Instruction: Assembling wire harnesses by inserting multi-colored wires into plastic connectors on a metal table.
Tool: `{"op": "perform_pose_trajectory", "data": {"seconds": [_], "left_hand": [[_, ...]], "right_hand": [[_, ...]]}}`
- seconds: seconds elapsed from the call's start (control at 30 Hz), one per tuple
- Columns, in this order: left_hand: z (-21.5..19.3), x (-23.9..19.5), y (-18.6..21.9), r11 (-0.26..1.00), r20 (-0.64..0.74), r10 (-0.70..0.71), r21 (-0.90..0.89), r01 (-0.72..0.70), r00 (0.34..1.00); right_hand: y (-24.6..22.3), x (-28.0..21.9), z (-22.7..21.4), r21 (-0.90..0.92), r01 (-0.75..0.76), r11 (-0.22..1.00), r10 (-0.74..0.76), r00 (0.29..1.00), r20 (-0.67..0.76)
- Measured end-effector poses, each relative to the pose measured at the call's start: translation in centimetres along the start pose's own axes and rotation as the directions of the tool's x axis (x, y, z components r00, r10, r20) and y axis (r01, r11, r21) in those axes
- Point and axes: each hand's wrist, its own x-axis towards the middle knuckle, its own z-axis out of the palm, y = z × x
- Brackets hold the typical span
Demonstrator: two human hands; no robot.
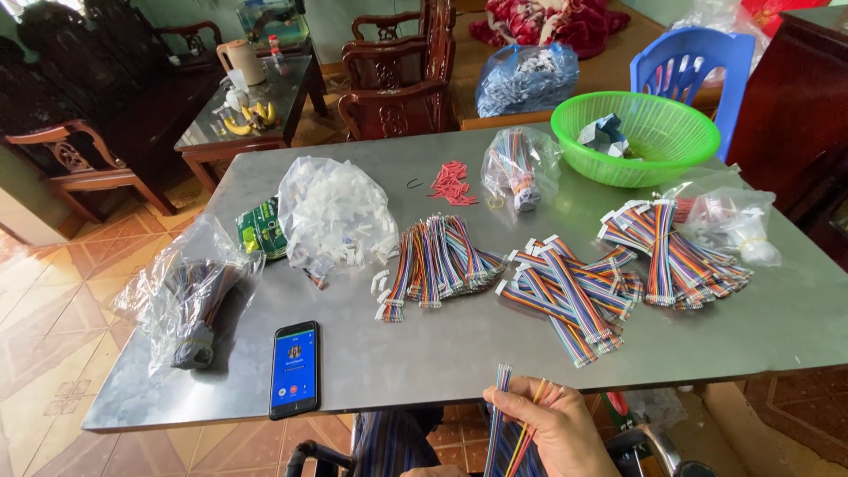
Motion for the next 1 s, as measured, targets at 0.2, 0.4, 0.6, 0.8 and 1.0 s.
{"op": "perform_pose_trajectory", "data": {"seconds": [0.2, 0.4, 0.6, 0.8, 1.0], "left_hand": [[0.5, -0.2, 0.0, 0.971, -0.193, 0.167, 0.201, -0.128, 0.967], [1.6, 1.3, 1.7, 0.858, -0.212, 0.277, -0.384, -0.341, 0.937], [2.6, 1.8, 1.0, 0.868, -0.326, 0.304, -0.293, -0.401, 0.895], [2.5, 3.7, -0.8, 0.768, -0.203, 0.28, -0.538, -0.346, 0.938], [2.9, 4.3, -1.0, 0.725, -0.229, 0.252, -0.598, -0.34, 0.94]], "right_hand": [[-0.7, -1.6, 0.3, -0.273, 0.021, 0.962, 0.014, 0.992, 0.126], [-0.9, -3.4, 1.8, -0.343, 0.149, 0.928, -0.042, 0.953, 0.3], [0.8, -2.0, 0.5, -0.422, 0.233, 0.876, -0.098, 0.943, 0.318], [0.9, -1.6, 0.1, -0.408, 0.25, 0.878, -0.101, 0.93, 0.353], [-1.7, -3.8, 2.3, -0.599, 0.206, 0.774, -0.14, 0.978, 0.155]]}}
